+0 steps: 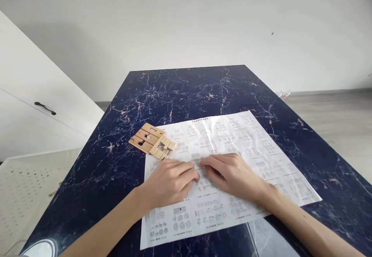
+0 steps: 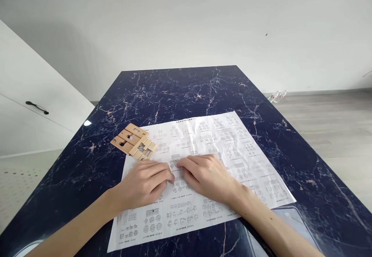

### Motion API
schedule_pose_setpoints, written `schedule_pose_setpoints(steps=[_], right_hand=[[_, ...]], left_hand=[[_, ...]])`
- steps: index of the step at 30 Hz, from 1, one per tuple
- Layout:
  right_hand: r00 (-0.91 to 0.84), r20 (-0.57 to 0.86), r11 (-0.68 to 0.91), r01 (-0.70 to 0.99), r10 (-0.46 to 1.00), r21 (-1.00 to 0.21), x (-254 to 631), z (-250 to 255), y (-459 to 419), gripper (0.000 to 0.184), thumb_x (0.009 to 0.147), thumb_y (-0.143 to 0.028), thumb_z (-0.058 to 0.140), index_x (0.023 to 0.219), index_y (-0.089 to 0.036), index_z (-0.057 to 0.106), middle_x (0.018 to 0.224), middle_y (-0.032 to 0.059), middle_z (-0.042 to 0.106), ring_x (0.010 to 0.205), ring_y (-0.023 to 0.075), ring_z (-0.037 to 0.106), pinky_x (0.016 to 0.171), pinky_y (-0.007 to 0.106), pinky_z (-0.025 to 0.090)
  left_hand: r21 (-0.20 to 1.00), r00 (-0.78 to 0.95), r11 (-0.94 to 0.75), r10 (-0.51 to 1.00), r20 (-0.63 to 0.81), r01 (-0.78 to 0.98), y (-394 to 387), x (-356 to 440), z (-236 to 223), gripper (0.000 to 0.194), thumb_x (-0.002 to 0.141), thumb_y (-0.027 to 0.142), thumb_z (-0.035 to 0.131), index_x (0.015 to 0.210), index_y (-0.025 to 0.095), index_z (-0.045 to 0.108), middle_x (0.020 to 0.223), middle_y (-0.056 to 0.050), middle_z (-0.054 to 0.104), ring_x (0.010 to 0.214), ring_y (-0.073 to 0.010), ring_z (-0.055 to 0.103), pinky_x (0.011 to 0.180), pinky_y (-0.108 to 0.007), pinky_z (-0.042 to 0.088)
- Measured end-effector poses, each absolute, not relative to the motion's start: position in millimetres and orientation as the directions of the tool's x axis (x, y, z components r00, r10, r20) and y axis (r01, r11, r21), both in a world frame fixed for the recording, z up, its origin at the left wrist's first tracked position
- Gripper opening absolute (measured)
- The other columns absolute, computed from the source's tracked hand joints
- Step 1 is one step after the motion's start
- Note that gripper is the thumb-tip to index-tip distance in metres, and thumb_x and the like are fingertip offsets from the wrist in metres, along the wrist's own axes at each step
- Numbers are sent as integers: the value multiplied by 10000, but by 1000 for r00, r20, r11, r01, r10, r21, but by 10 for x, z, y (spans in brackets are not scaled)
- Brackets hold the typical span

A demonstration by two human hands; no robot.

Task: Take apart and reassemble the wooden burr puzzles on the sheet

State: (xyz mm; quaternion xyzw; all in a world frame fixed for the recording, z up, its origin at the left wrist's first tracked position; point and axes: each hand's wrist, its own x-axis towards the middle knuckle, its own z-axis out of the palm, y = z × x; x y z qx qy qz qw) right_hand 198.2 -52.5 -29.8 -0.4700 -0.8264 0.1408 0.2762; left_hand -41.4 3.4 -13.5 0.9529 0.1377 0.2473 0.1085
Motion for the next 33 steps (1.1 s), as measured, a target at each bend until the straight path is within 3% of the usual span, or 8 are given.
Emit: schedule_pose_setpoints(steps=[3,5,8,13,20,28,33], right_hand=[[-406,296,503,705,864,-501,1977,-281,-532,280,1059,-174,473,1122,-205,744,901,48,805,714,174,729,663,305,509],[-405,284,495,709,869,-503,1975,-270,-535,284,1064,-185,472,1116,-212,750,905,51,805,720,176,731,669,304,516],[-406,277,492,711,871,-502,1977,-263,-537,291,1060,-186,469,1102,-218,756,900,54,803,722,178,731,668,300,520],[-411,272,493,717,870,-493,1985,-257,-543,298,1055,-187,465,1098,-221,758,897,56,801,720,178,728,666,299,525],[-419,284,506,722,862,-472,1991,-254,-543,320,1035,-168,473,1129,-227,774,881,56,801,743,187,739,686,306,544],[-429,281,513,718,859,-471,1995,-242,-541,315,1045,-169,460,1119,-205,764,887,64,801,749,181,736,691,299,524],[-429,284,515,716,857,-471,1995,-232,-539,313,1052,-172,460,1121,-212,762,892,61,801,733,174,725,677,292,505]], left_hand=[[228,740,-954,294,605,193,160,-490,-88,256,976,-30,502,918,191,617,796,24,699,678,-116,655,616,-252,502],[257,610,-928,372,700,271,274,-554,-38,261,975,-34,514,966,204,621,829,21,692,740,-123,665,669,-257,528],[291,460,-863,473,751,412,432,-652,38,229,1010,15,511,1010,213,626,945,-23,687,883,-167,681,795,-320,566],[252,341,-758,529,777,602,615,-795,82,111,1049,138,524,1068,208,608,1069,-87,667,1024,-239,669,930,-423,563],[163,393,-607,673,627,778,882,-1033,-16,180,1089,311,482,1113,220,635,1181,-120,708,1179,-317,630,1100,-540,477],[211,524,-630,754,396,747,937,-1083,-91,354,1113,370,407,1334,208,631,1441,-134,650,1415,-340,519,1212,-587,392],[237,523,-601,790,320,763,947,-1097,-133,404,1125,393,344,1294,214,664,1362,-133,662,1355,-340,542,1178,-586,410]])
